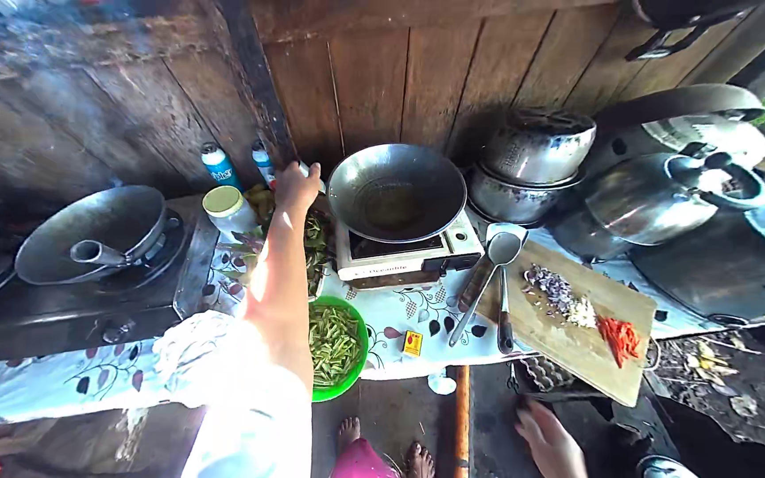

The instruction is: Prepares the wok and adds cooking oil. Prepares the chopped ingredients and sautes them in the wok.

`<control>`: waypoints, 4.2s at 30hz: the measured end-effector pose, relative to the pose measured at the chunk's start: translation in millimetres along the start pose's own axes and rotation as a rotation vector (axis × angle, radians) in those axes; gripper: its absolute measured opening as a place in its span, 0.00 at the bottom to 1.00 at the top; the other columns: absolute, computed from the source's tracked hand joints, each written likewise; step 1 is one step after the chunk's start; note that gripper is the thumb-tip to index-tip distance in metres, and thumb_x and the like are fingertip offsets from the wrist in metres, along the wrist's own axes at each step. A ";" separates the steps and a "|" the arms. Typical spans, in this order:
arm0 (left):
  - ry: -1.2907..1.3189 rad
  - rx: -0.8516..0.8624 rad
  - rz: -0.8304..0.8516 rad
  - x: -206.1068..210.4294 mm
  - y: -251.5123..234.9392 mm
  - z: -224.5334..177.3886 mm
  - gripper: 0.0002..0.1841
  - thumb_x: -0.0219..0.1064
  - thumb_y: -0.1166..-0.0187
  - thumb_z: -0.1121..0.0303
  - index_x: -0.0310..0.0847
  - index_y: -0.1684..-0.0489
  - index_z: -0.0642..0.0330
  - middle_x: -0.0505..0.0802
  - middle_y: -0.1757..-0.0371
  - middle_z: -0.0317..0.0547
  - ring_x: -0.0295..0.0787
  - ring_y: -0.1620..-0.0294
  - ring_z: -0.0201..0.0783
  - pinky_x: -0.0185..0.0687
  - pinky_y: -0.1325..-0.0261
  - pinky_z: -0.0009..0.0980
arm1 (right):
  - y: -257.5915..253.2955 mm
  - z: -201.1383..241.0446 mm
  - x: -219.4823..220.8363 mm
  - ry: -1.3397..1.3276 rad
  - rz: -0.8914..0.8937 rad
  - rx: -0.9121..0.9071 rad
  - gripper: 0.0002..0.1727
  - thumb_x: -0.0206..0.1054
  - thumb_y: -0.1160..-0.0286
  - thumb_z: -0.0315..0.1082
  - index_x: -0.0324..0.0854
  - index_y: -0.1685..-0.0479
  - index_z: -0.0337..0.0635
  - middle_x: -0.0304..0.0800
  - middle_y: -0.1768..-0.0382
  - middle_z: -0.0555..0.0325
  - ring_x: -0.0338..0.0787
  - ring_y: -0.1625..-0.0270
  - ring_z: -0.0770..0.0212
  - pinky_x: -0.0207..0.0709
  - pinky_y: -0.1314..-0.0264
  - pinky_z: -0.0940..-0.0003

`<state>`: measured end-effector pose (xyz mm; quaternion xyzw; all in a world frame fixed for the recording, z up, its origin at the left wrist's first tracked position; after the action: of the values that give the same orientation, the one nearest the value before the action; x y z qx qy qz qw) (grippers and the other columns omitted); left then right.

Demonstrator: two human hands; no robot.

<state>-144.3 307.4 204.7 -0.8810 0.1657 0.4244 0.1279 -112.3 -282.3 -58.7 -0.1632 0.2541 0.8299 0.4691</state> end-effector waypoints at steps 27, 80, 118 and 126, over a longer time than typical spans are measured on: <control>0.396 0.142 0.021 -1.7 -11.3 46.4 0.19 0.72 0.20 0.65 0.81 0.38 0.69 0.90 0.46 0.62 0.86 0.44 0.51 0.78 0.37 0.52 | -169.9 313.4 111.0 -0.682 -0.301 0.128 0.21 0.68 0.18 0.26 0.70 0.30 0.37 0.80 0.54 0.51 0.80 0.65 0.65 0.78 0.61 0.69; 0.226 0.155 0.016 -8.5 -6.3 45.2 0.20 0.70 0.17 0.62 0.81 0.39 0.71 0.89 0.48 0.64 0.86 0.46 0.54 0.77 0.38 0.55 | -96.3 199.8 175.2 0.752 0.525 0.125 0.59 0.81 0.36 0.30 0.45 0.02 0.54 0.37 0.04 0.38 0.49 0.08 0.26 0.61 0.21 0.26; 0.310 0.397 0.123 -96.6 50.7 88.4 0.22 0.63 0.14 0.60 0.78 0.27 0.63 0.92 0.43 0.56 0.92 0.46 0.46 0.87 0.39 0.50 | -75.4 409.9 107.1 -0.054 -0.264 -0.951 0.38 0.74 0.33 0.39 0.71 0.25 0.23 0.85 0.37 0.29 0.90 0.38 0.52 0.84 0.36 0.59; 0.392 0.431 0.702 4.2 140.1 25.9 0.23 0.66 0.17 0.67 0.79 0.26 0.71 0.87 0.32 0.67 0.87 0.33 0.55 0.80 0.28 0.47 | -205.9 631.2 108.4 0.078 -0.121 -1.132 0.25 0.72 0.26 0.32 0.80 0.31 0.29 0.82 0.31 0.32 0.87 0.36 0.42 0.81 0.34 0.51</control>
<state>-216.2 188.3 173.8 -0.7884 0.5598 0.2232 0.1231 -10.4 244.6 346.8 -0.4340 -0.2228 0.8016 0.3455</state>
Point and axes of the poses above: each hand's wrist, its own y-axis away from the middle knuckle, its own x-axis out of the palm, z = x × y, the point moved 3 cm from there along -y, towards the middle knuckle
